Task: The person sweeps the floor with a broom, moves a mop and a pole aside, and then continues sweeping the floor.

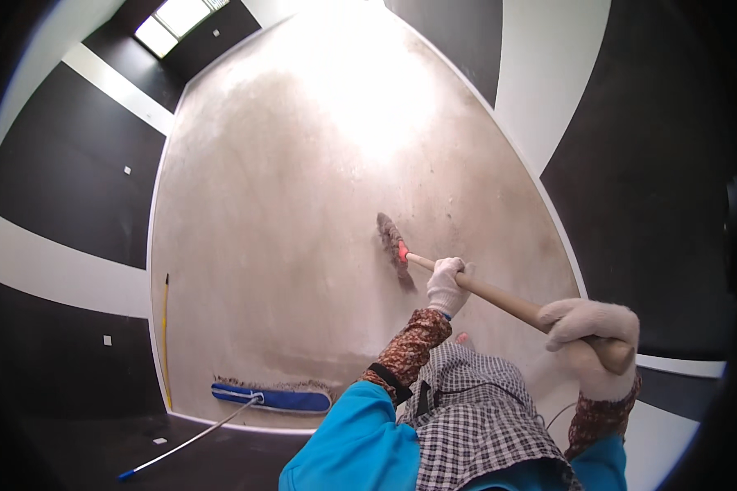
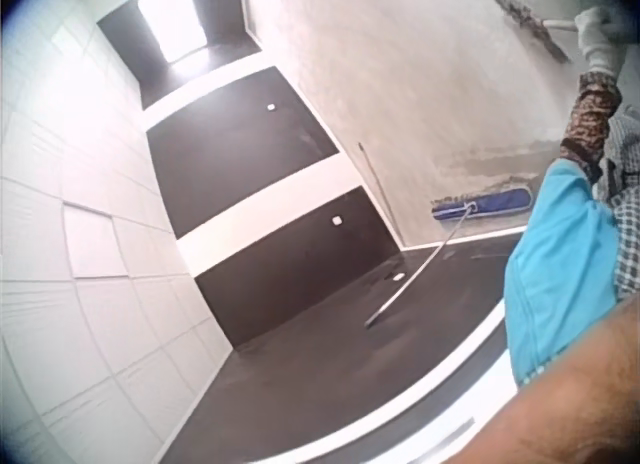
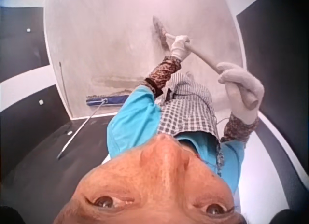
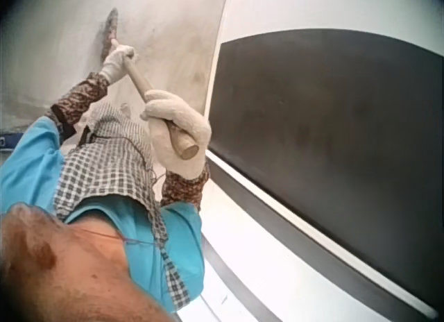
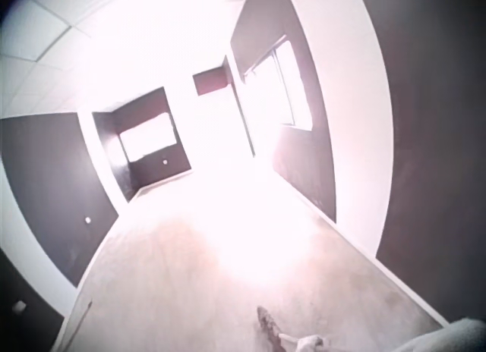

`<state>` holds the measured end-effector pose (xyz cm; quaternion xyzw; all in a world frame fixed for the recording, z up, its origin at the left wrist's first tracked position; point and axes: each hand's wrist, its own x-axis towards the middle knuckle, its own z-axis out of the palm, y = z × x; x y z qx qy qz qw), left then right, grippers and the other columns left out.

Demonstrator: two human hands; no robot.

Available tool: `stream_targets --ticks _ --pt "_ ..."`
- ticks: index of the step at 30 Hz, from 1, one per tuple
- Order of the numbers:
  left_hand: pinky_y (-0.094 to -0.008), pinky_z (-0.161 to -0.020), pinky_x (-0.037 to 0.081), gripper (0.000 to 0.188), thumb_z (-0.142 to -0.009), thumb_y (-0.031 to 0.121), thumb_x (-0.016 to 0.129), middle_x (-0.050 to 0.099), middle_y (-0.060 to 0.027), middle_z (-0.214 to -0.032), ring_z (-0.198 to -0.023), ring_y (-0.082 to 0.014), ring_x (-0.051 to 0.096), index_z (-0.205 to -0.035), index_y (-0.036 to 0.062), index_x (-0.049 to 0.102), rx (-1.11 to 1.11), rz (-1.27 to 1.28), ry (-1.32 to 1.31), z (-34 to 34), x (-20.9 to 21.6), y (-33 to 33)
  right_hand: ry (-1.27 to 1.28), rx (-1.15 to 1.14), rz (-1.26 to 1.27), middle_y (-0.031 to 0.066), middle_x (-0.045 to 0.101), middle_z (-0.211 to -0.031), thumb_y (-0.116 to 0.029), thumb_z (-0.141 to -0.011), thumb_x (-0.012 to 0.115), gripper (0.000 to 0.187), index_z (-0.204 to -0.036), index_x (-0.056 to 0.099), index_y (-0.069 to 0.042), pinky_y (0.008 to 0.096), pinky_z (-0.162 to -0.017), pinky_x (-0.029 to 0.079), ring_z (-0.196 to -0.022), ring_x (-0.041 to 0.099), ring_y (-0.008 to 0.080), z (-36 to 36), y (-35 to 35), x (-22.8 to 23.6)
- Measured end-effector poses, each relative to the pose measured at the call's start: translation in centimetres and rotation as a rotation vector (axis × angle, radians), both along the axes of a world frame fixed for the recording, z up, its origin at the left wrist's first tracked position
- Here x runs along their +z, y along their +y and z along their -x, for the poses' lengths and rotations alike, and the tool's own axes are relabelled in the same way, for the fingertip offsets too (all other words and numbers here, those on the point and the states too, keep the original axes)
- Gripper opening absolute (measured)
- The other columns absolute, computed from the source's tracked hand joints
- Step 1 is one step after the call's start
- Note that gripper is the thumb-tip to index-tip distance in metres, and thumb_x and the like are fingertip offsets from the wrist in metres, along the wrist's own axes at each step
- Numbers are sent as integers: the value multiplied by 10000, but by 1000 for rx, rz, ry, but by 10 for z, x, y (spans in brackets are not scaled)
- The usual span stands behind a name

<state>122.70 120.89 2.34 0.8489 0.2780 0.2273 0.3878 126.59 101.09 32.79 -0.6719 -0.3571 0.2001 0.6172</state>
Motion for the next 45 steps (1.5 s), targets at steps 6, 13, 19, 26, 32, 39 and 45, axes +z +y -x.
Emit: stream_targets --ticks 6,13,19,26,32,39,45 --pt "-399 -693 506 286 -795 276 739 608 -97 -727 -779 -293 622 -685 68 576 -184 -165 -165 7 86 -44 -11 -408 -142 142 663 -953 17 -731 553 288 -1006 638 40 324 -840 511 -907 644 207 68 -45 -13" --pt "-355 -747 531 219 -728 45 687 692 -135 -842 -794 -281 675 -946 41 694 -510 64 -55 32 94 -43 591 -494 -35 153 624 -1053 -244 -921 583 451 -1262 497 39 347 -855 536 -985 632 228 169 -111 -124" --pt "-241 -580 403 273 -965 201 590 554 10 -698 -632 -48 485 -744 46 549 -777 448 57 106 162 -109 1403 -456 -572 161 628 -1046 -461 -965 501 528 -1189 526 16 424 -814 550 -904 649 268 240 -119 -289" --pt "-237 -792 497 28 -916 7 548 537 -3 -778 -728 -81 520 -933 26 561 -1528 670 127 168 139 -189 1422 -875 -1271 190 624 -965 -472 -972 494 502 -1104 496 12 469 -773 575 -867 659 315 286 -144 -316" --pt "-235 -890 480 183 -842 -119 525 483 -6 -786 -770 -88 525 -916 46 502 -1785 864 275 172 144 -215 1405 -1475 -1283 113 575 -816 -230 -963 522 205 -971 472 -31 436 -670 574 -728 624 277 309 -176 -388" --pt "-240 -789 487 139 -838 -7 580 618 -57 -895 -850 -150 615 -975 10 562 -1479 864 667 132 167 -129 652 -1602 39 81 537 -749 -136 -901 513 78 -881 528 -62 417 -630 486 -660 546 245 279 -98 -580" --pt "-335 -589 516 190 -651 -2 733 584 -49 -628 -621 -247 616 -735 29 566 -1603 361 -98 106 224 -89 1694 -827 -767 66 499 -629 -122 -911 474 132 -798 481 -56 367 -480 468 -557 561 206 89 21 -389"
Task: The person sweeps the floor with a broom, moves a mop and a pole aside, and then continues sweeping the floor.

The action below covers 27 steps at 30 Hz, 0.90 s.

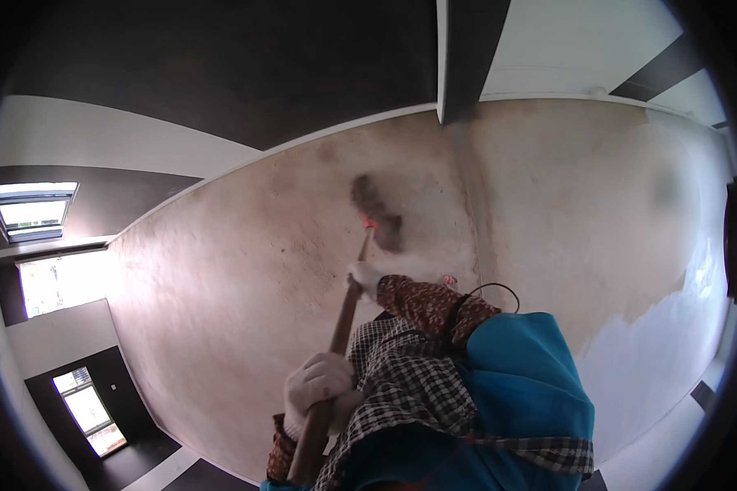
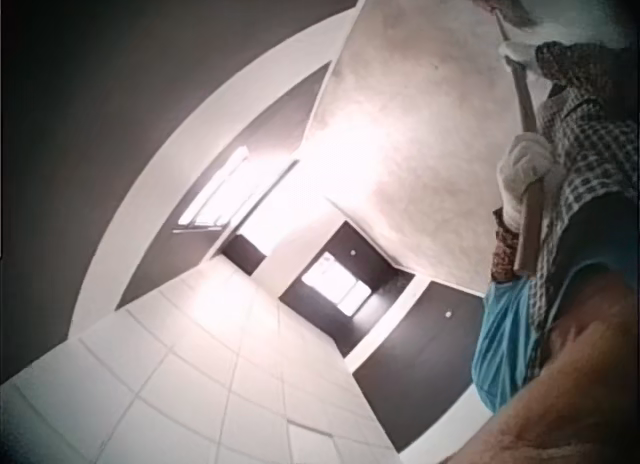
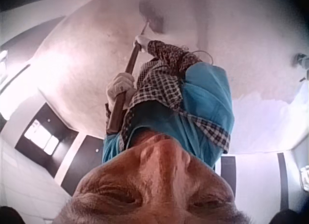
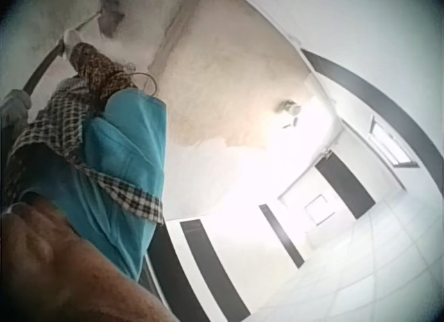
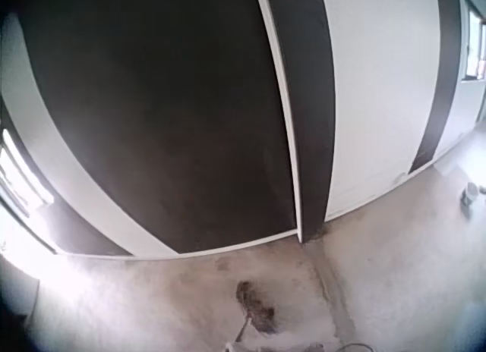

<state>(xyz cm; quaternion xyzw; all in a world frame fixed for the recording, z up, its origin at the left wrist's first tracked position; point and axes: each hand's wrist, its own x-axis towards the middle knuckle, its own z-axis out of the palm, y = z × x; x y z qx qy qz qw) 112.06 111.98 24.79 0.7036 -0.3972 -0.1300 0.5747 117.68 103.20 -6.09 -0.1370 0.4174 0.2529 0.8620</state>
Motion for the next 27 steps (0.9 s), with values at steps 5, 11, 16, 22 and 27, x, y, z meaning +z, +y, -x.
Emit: stream_targets --ticks 5,11,16,22,27 --pt "-352 -572 521 233 -626 40 765 580 -58 -619 -620 -255 618 -657 54 534 84 -6 16 -31 59 49 24 -70 -3 35 531 -700 -136 -918 483 91 -842 466 -90 327 -501 501 -573 568 157 -24 10 84" --pt "-353 -585 507 209 -805 82 691 578 -92 -696 -676 -282 607 -683 31 528 -253 170 207 -63 10 16 180 -440 387 46 495 -710 -73 -904 498 46 -873 473 -49 325 -481 457 -546 513 171 25 -101 26" --pt "-394 -711 520 242 -674 -52 766 585 -70 -727 -776 -287 626 -776 40 567 -319 227 343 -94 -43 -38 330 -574 461 49 480 -689 -83 -914 496 67 -850 478 -75 347 -461 442 -531 506 175 41 -189 -58" --pt "-376 -603 505 252 -603 -26 774 563 -65 -651 -647 -274 607 -708 39 554 -19 58 213 -107 2 -43 -241 201 575 104 569 -680 -230 -873 510 261 -731 598 -30 408 -537 500 -604 607 220 -49 -67 -159" --pt "-351 -475 440 245 -662 116 663 491 -82 -532 -473 -242 493 -564 60 445 336 88 49 -113 95 -45 104 14 88 67 557 -754 -196 -924 497 134 -917 495 -62 352 -511 513 -626 579 175 -125 -57 87"
